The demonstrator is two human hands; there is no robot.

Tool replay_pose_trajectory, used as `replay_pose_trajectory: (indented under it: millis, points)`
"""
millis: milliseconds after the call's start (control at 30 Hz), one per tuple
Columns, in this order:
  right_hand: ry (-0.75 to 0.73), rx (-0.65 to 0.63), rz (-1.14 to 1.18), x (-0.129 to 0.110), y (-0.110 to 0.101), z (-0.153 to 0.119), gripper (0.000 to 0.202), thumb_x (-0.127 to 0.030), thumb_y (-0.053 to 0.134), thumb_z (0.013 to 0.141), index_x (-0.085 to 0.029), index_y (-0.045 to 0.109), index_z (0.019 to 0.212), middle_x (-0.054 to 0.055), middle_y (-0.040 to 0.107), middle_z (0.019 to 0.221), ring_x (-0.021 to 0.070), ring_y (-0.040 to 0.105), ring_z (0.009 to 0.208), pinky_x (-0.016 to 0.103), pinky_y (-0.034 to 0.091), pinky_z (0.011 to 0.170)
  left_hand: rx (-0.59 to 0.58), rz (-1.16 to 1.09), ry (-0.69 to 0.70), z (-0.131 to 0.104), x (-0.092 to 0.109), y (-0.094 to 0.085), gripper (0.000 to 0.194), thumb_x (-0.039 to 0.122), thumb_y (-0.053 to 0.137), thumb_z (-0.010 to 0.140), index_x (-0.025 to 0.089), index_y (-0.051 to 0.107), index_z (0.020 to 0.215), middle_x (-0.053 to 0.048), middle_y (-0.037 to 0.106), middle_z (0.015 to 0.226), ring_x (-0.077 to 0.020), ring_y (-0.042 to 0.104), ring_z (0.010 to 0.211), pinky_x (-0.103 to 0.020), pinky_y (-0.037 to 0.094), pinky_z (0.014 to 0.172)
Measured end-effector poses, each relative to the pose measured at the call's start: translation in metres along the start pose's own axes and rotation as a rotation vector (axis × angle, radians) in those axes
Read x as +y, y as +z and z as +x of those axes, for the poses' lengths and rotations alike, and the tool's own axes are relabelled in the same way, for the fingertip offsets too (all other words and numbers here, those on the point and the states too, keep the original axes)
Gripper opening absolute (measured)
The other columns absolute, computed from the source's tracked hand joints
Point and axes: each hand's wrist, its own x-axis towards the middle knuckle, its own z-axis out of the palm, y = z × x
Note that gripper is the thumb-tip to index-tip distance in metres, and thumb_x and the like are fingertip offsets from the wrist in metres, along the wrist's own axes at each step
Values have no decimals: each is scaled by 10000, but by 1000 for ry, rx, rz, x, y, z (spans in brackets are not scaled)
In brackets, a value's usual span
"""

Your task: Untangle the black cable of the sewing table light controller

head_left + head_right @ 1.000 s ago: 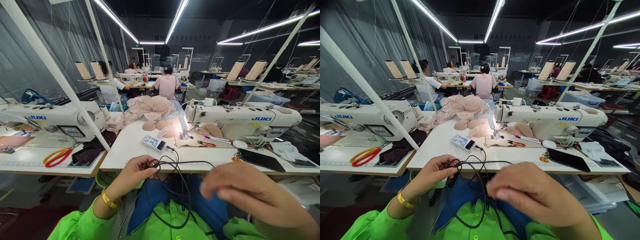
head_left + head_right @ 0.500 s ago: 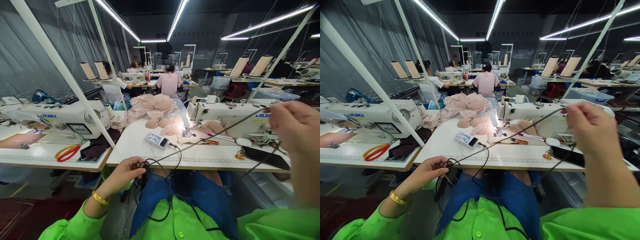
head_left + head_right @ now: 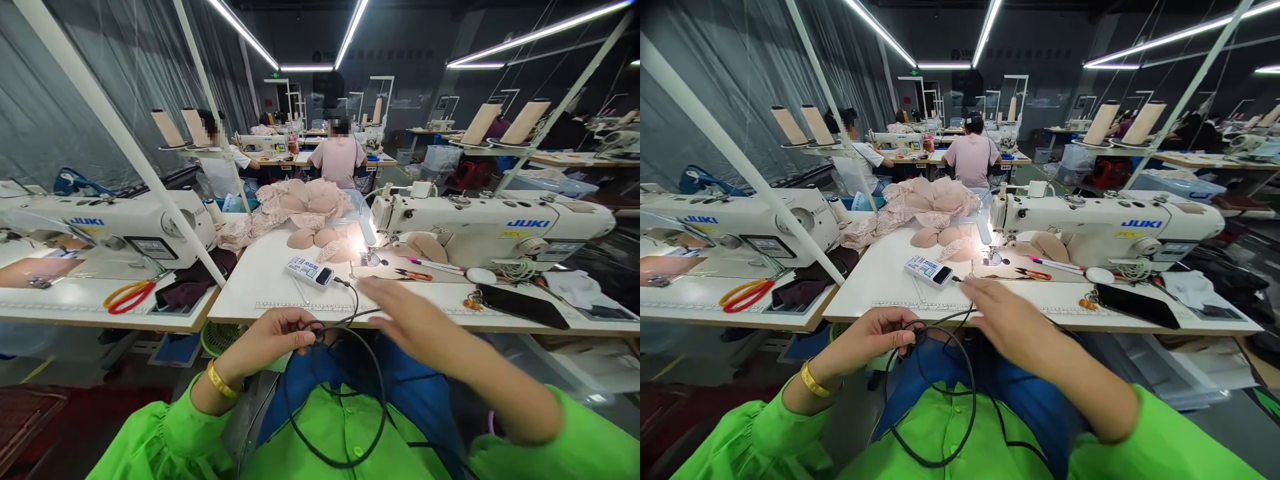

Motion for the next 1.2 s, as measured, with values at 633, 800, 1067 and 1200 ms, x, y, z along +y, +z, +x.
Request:
replay_pose_trajectory:
  millis: [633,800,1067,1200]
  points:
    - [-21,-113,173,-26,25,25,385,-407,394,1123,-208,621,883,22,637,779,163,565,720,273,422,683,-17,90,97,13,1,23,298,361,750,898,206,732,1153,-5,580,858,-140,557,711,-264,481,677]
    - [-121,101,188,-38,30,37,350,-341,385,1124,-215,597,876,38,636,781,175,567,738,289,430,690,-1,226,89,15,0,34,195,365,707,906,186,766,954,-30,633,850,-196,555,811,-311,470,773]
    - [-155,9,298,-28,17,29,252,-294,413,1120,-220,597,964,12,590,782,165,536,746,282,431,705,1,152,70,2,11,20,336,498,675,933,169,724,880,-22,564,820,-161,497,737,-264,399,649]
    - [-298,-69,273,-29,9,24,213,-254,412,1114,-208,600,1026,37,612,816,180,521,771,287,423,704,-48,137,32,5,4,19,409,501,652,939,148,683,734,-22,560,786,-135,475,674,-262,381,623]
